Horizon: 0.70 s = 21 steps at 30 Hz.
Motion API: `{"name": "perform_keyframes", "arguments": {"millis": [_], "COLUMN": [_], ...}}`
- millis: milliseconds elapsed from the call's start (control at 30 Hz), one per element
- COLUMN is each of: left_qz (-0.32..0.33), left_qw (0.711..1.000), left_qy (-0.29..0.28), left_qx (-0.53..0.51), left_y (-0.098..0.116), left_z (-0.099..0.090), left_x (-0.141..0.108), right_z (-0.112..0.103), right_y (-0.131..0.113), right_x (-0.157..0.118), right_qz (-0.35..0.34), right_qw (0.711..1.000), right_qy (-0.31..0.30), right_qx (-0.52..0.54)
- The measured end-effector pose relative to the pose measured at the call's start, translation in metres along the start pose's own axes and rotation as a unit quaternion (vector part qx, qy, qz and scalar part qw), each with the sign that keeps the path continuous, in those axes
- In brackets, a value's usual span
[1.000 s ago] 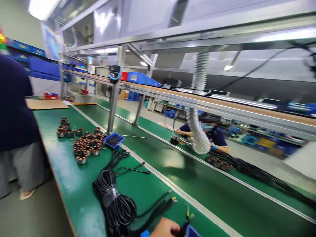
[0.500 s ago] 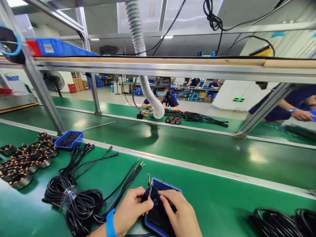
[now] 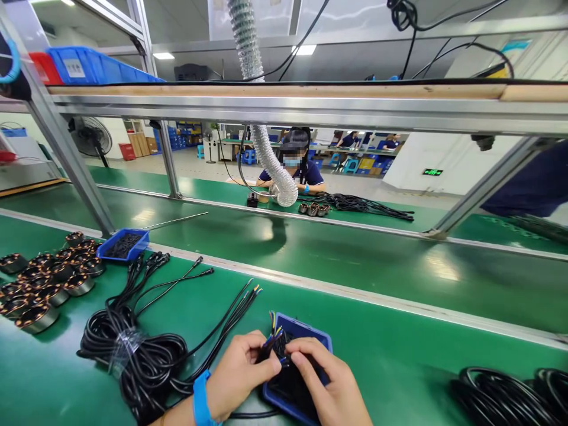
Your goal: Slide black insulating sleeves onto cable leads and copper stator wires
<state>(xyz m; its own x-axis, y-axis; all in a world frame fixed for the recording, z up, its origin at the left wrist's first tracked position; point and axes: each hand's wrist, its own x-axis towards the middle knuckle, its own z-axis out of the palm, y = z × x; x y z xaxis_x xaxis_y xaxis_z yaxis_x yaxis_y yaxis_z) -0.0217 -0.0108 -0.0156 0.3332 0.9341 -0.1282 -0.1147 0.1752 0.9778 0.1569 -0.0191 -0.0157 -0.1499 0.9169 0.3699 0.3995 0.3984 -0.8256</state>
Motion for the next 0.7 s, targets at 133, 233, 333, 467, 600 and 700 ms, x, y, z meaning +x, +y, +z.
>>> {"name": "perform_keyframes", "arguments": {"millis": [133,233,333,467,600,700], "left_qz": [0.005,0.007,0.014,0.023,0.031,0.039], "left_qw": [1.0,1.0,1.0,1.0,0.999,0.999], "left_qy": [-0.003,0.0,0.0,-0.005,-0.001,0.005], "left_qx": [-0.003,0.002,0.007,0.006,0.01,0.021], "left_y": [0.003,0.001,-0.005,-0.01,-0.01,-0.009], "left_z": [0.0,0.0,-0.001,-0.002,-0.002,-0.002], "left_x": [-0.001,0.0,0.001,0.003,0.002,0.002], "right_z": [-0.002,-0.004,-0.004,-0.003,-0.002,-0.002], "right_y": [-0.003,-0.006,-0.005,-0.002,-0.001,-0.002], "right_x": [0.001,0.001,0.0,-0.001,-0.001,0.001], "right_qz": [-0.023,-0.026,-0.025,-0.016,-0.006,-0.013], "right_qw": [0.999,0.999,0.999,1.0,0.999,0.998], "right_qy": [0.023,0.023,0.025,0.006,-0.033,-0.059], "right_qx": [0.001,-0.001,-0.001,0.005,0.023,0.035]}}
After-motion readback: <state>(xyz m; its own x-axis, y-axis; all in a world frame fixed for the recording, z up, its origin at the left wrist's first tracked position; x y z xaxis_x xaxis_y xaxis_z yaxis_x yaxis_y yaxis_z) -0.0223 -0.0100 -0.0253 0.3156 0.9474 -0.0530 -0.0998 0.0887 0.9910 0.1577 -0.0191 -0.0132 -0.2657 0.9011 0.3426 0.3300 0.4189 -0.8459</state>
